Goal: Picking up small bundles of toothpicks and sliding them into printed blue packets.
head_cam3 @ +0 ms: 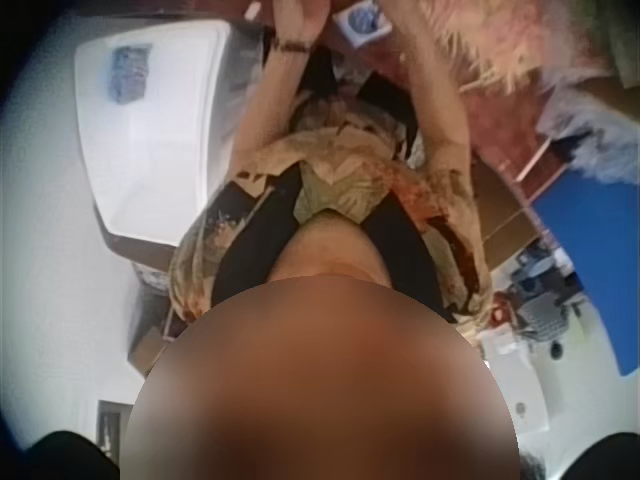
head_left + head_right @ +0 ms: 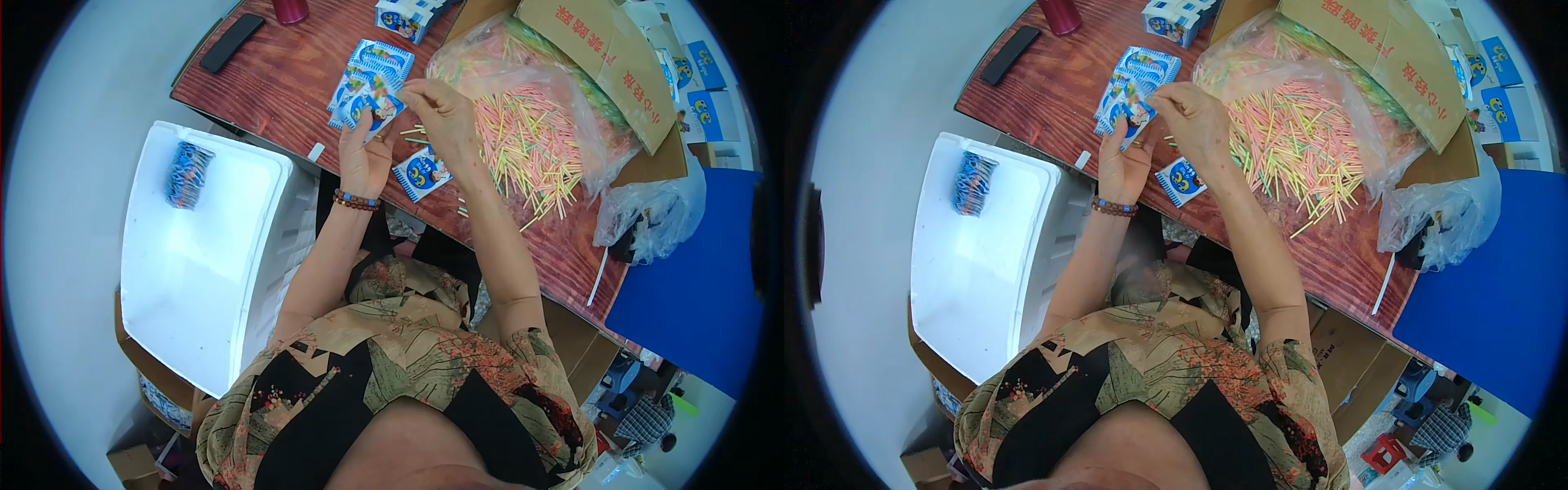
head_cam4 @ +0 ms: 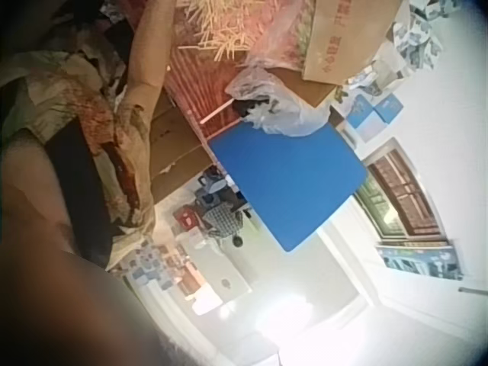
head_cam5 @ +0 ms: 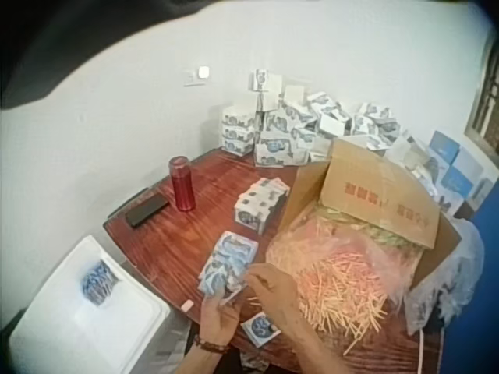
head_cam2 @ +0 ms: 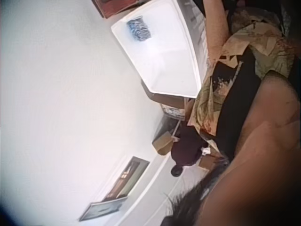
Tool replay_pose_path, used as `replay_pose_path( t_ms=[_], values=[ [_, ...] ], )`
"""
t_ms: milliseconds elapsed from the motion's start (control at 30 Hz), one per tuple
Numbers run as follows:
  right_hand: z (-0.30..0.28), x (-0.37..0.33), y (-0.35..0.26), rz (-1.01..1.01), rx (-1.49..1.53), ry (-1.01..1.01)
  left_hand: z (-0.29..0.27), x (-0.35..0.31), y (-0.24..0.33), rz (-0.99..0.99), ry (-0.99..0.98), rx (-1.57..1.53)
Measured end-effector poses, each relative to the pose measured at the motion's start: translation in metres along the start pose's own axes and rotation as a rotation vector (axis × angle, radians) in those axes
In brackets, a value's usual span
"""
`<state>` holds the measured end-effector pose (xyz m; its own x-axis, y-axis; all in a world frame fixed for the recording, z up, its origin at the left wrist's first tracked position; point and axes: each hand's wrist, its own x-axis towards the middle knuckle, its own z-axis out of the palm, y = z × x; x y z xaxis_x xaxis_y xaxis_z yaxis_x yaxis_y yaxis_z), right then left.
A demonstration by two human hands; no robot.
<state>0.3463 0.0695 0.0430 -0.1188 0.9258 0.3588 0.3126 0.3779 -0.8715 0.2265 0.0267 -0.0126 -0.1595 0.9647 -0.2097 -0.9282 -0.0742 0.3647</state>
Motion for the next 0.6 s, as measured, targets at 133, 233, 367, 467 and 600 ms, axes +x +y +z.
replay_pose_path(
  t_ms=[133, 233, 367, 467, 600],
  values=[
    [0.008, -0.006, 0.001, 0.162, 0.124, -0.138, -0.006, -0.005, 0.010, -0.040, -0.072, -0.099],
    [0.012, 0.009, -0.002, 0.233, -0.013, -0.169, -0.013, -0.015, 0.022, 0.099, -0.017, 0.083],
    [0.029, 0.039, 0.007, -0.119, -0.257, -0.244, -0.036, -0.016, 0.038, 0.581, 0.160, 0.756],
    [0.042, 0.048, 0.021, -0.110, -0.385, -0.372, -0.040, -0.013, 0.042, 0.751, 0.117, 1.350],
    [0.037, 0.039, 0.040, -0.135, -0.427, -0.219, -0.040, -0.010, 0.036, 0.751, 0.001, 1.866]
  ],
)
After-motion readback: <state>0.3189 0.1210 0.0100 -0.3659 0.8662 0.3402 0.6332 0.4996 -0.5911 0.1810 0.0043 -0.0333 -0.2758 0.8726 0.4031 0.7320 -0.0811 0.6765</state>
